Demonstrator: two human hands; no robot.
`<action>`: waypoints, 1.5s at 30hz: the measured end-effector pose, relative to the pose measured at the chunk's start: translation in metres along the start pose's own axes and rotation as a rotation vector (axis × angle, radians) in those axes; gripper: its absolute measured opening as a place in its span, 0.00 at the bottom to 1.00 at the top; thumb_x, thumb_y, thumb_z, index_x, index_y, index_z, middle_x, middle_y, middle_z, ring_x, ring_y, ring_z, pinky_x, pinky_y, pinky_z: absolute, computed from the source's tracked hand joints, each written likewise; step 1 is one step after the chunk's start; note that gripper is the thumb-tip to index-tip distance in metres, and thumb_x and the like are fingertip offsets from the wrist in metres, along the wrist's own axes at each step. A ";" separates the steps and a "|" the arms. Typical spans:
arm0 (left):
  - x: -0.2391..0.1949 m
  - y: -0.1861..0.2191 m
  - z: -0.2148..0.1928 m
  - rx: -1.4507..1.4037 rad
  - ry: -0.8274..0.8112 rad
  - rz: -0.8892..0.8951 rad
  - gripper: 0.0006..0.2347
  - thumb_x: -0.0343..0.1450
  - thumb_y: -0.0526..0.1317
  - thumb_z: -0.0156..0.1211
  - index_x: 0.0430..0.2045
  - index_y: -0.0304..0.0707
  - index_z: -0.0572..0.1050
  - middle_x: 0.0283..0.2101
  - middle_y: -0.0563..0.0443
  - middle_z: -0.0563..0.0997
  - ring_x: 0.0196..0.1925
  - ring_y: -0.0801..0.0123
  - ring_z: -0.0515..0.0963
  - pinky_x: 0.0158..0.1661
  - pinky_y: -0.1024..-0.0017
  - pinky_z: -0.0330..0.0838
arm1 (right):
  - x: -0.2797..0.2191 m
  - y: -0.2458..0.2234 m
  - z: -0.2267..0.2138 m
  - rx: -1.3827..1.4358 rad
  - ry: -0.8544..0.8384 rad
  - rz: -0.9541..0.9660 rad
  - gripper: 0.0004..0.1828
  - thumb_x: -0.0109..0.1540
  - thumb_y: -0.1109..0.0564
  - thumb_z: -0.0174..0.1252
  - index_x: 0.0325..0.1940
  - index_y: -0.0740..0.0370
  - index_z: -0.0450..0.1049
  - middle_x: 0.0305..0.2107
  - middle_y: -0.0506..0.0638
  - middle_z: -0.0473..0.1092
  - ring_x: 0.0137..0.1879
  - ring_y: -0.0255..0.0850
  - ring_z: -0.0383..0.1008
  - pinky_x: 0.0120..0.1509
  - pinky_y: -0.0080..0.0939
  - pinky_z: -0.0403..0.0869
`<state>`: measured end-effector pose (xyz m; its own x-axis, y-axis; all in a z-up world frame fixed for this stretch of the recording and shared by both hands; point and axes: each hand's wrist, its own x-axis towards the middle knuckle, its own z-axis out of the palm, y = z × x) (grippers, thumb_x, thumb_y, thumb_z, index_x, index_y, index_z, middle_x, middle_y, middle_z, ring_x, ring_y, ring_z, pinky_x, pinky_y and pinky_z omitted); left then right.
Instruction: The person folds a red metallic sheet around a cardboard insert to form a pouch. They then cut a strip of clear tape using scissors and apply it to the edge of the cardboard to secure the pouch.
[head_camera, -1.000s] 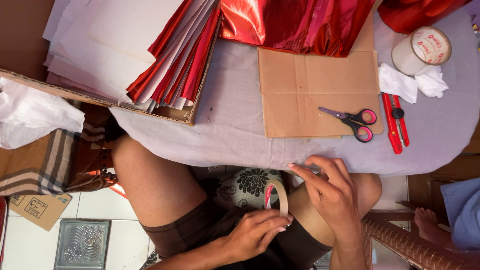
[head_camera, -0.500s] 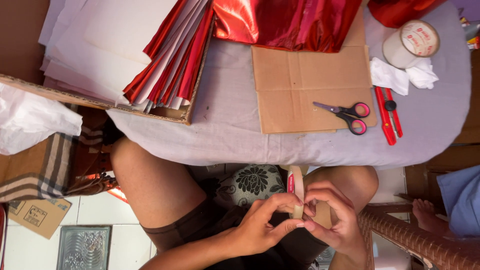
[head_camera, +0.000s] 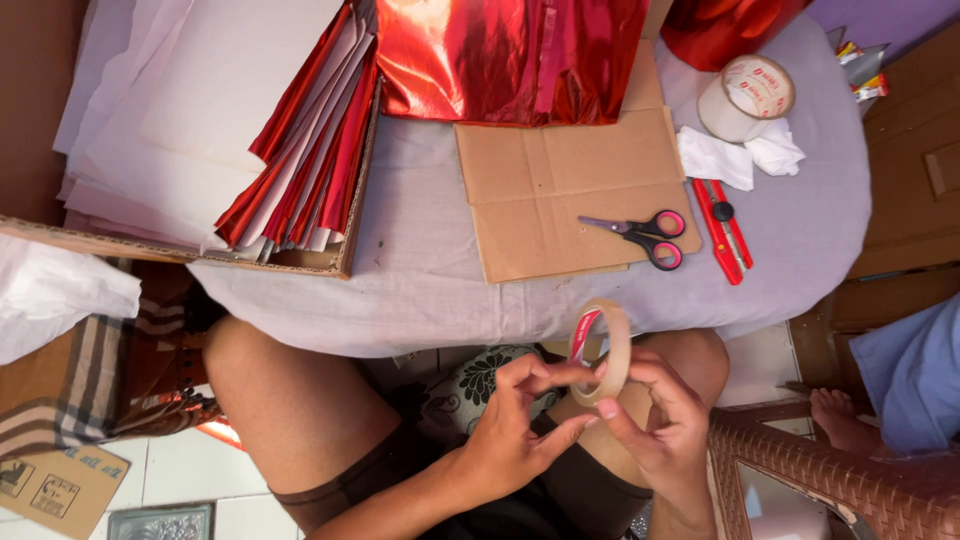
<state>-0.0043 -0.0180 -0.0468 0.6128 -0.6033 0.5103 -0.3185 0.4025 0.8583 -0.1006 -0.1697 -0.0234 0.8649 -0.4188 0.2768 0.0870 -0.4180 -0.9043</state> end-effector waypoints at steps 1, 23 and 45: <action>0.000 0.001 -0.001 -0.004 -0.006 0.006 0.20 0.75 0.31 0.61 0.47 0.36 0.50 0.53 0.35 0.79 0.53 0.53 0.82 0.57 0.60 0.72 | 0.001 -0.001 -0.001 -0.004 0.007 -0.004 0.10 0.62 0.56 0.62 0.43 0.65 0.75 0.40 0.52 0.75 0.52 0.41 0.75 0.61 0.38 0.73; -0.021 -0.028 -0.012 0.054 0.036 -0.357 0.12 0.75 0.39 0.55 0.48 0.37 0.63 0.32 0.55 0.85 0.35 0.71 0.83 0.44 0.71 0.71 | 0.176 0.121 -0.111 -0.885 0.421 -0.022 0.09 0.68 0.55 0.65 0.50 0.60 0.76 0.40 0.51 0.80 0.39 0.46 0.80 0.47 0.47 0.73; -0.011 -0.024 -0.021 0.054 -0.005 -0.264 0.09 0.76 0.35 0.56 0.48 0.34 0.70 0.32 0.54 0.81 0.35 0.72 0.81 0.46 0.73 0.75 | 0.150 0.069 -0.089 -0.660 0.452 -0.230 0.09 0.68 0.73 0.56 0.51 0.68 0.75 0.42 0.55 0.74 0.45 0.45 0.73 0.49 0.43 0.73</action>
<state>0.0118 -0.0060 -0.0744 0.6762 -0.6859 0.2687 -0.1861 0.1938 0.9632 -0.0092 -0.3327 -0.0150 0.5670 -0.4894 0.6626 -0.1922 -0.8607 -0.4713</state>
